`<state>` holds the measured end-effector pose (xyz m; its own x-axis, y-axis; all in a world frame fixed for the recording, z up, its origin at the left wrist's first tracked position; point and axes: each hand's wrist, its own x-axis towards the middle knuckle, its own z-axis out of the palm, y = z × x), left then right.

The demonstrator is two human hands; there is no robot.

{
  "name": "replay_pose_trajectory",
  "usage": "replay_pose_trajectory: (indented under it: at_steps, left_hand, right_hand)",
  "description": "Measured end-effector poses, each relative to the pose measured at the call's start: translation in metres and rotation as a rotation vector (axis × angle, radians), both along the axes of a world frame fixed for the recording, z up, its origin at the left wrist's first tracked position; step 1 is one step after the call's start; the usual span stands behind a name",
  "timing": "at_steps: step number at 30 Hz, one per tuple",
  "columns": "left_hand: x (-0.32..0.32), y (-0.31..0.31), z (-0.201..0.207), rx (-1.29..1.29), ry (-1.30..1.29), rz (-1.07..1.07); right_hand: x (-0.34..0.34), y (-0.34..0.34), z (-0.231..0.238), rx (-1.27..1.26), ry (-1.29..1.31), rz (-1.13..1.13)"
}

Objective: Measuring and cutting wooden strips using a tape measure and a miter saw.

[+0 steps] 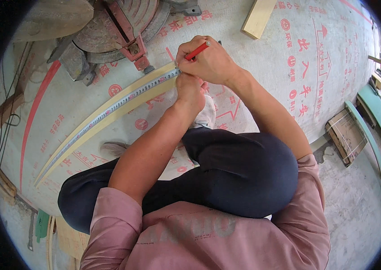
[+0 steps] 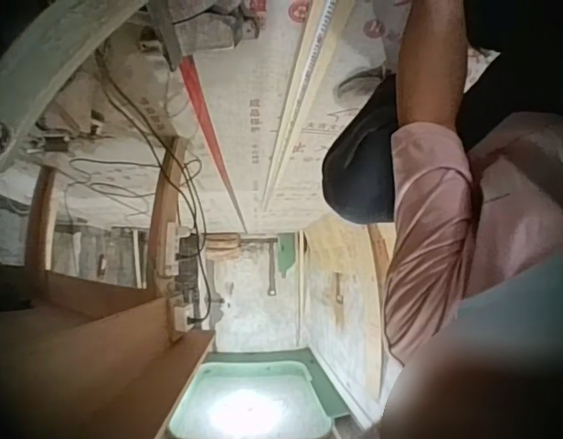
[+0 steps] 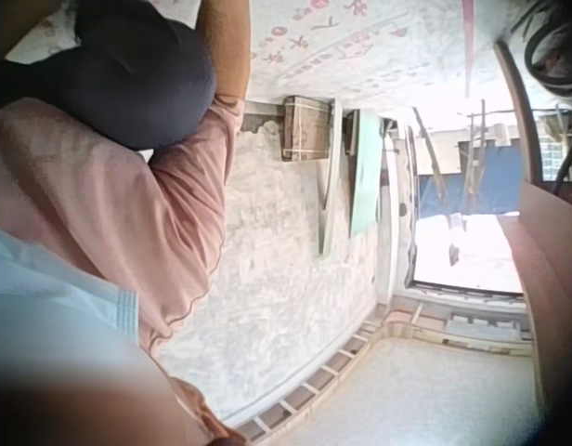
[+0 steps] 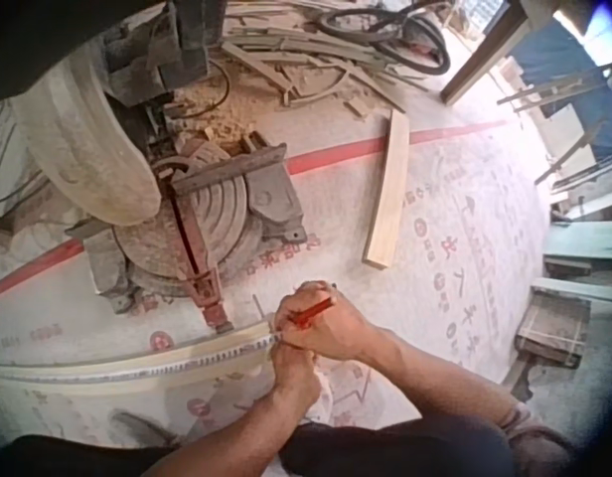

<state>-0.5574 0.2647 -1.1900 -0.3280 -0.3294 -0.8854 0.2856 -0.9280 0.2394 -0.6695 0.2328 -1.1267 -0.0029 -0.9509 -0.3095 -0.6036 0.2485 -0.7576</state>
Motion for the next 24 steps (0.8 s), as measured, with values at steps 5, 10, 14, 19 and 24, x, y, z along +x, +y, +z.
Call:
replay_pose_trajectory:
  at_steps: [5,10,14,19,24]
  left_hand:
    - [0.005,0.006,-0.015,-0.077,0.017,-0.016]
    - [0.001,0.004,-0.012,-0.039,0.008,0.010]
    - [-0.003,0.003,-0.004,-0.027,-0.069,0.046]
    - [-0.004,0.004,-0.006,-0.021,-0.109,0.023]
    - [-0.004,0.005,-0.007,-0.047,-0.064,0.025]
  right_hand:
    - [0.004,-0.003,0.001,-0.007,0.008,0.023]
    - [0.002,-0.002,-0.003,-0.008,0.031,0.033]
    - [0.001,-0.002,-0.004,-0.016,0.043,0.032]
    - [0.001,-0.002,-0.003,-0.002,0.024,0.022]
    - [0.001,-0.003,-0.002,0.017,0.002,0.017]
